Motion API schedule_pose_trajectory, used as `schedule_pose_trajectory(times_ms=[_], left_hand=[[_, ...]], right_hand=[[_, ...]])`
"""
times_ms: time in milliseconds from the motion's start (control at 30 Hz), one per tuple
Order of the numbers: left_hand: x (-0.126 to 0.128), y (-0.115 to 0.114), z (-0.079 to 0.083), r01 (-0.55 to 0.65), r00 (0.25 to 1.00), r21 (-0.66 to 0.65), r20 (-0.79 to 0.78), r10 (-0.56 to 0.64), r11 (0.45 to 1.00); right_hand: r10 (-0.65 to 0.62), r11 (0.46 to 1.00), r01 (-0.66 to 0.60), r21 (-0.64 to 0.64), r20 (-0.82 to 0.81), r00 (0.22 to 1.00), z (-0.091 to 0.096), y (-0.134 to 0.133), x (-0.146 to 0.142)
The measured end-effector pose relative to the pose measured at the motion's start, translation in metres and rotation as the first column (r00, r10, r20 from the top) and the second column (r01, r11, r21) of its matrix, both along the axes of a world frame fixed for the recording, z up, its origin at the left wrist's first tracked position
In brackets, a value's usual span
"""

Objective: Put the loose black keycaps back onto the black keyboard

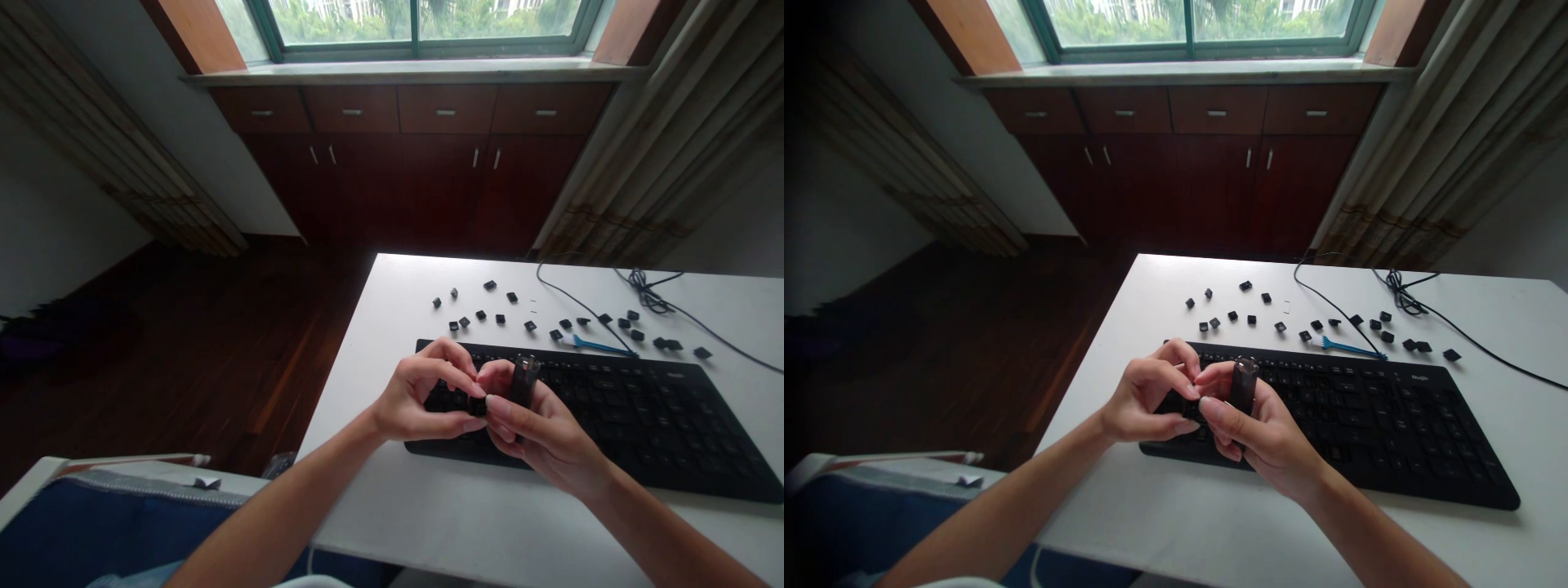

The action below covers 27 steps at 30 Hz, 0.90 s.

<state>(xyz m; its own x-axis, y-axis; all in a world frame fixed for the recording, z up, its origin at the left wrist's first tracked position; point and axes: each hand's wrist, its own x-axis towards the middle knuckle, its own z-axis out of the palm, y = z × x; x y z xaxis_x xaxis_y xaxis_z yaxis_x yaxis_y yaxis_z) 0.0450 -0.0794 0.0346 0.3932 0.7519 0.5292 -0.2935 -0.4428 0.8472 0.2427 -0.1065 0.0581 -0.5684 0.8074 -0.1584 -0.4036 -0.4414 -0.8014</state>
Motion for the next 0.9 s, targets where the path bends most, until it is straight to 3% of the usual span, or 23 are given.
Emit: schedule_pose_trajectory(times_ms=[667, 800, 900], left_hand=[[0.001, -0.001, 0.003, -0.031, 0.997, -0.01, -0.069, 0.03, 0.999], [0.0, -0.006, 0.007, -0.127, 0.984, 0.062, -0.116, 0.134, 0.99], [-0.006, -0.026, 0.012, -0.273, 0.933, 0.052, -0.229, 0.277, 0.961]], right_hand=[[0.022, 0.999, -0.02, -0.031, 0.083, 0.996, 0.004, 0.0, -0.002], [0.016, 1.0, -0.013, -0.028, 0.127, 0.992, 0.004, 0.001, -0.004], [0.027, 1.0, -0.029, 0.009, 0.212, 0.977, 0.003, 0.0, -0.005]])
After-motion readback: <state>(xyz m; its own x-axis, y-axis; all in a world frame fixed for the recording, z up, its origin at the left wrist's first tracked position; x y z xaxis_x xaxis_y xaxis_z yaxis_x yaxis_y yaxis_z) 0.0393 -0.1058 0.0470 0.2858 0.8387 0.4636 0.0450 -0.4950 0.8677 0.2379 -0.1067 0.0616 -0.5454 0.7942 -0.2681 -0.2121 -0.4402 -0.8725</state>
